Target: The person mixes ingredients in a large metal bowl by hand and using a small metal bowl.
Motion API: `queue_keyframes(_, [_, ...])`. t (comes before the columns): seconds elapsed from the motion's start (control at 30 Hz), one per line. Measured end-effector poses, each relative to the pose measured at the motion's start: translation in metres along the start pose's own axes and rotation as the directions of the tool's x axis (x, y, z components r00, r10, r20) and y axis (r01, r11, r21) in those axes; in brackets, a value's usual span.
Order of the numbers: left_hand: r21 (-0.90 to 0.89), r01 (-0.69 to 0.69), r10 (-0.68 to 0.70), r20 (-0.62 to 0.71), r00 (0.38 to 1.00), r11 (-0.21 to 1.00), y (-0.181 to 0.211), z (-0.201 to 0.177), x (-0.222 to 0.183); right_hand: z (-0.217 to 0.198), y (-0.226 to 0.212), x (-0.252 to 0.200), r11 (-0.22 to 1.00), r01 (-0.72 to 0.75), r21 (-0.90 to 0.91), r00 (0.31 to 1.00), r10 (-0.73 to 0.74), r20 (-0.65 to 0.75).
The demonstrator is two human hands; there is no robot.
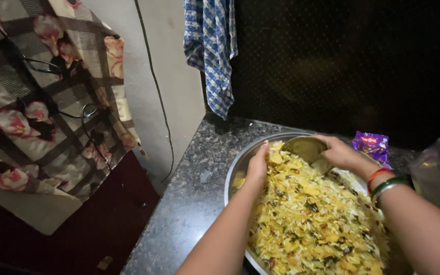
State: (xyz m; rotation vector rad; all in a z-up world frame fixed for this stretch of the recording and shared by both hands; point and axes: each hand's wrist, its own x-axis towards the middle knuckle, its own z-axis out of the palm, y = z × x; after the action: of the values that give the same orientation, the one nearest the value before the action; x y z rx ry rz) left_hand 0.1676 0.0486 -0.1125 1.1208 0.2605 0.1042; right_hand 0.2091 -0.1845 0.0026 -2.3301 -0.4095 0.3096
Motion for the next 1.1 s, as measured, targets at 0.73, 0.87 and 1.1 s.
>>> queue_keyframes(0.73, [0.751, -0.081, 0.296, -0.157, 0.942, 0.655, 0.078, 0.023, -0.192, -0.022, -0.042, -0.247, 0.918, -0.244, -0.312, 0.816, 0.02, -0.578])
queue_keyframes(0.87, [0.692, 0.144, 0.131, -0.329, 0.935, 0.708, 0.042, 0.017, -0.184, -0.007, 0.026, -0.237, 0.852, -0.425, -0.307, 0.79, 0.183, -0.585])
queue_keyframes(1.1, [0.587, 0.175, 0.066, -0.366, 0.928, 0.791, 0.014, 0.024, -0.156, 0.011, 0.061, -0.196, 0.884, -0.465, -0.046, 0.759, 0.371, -0.535])
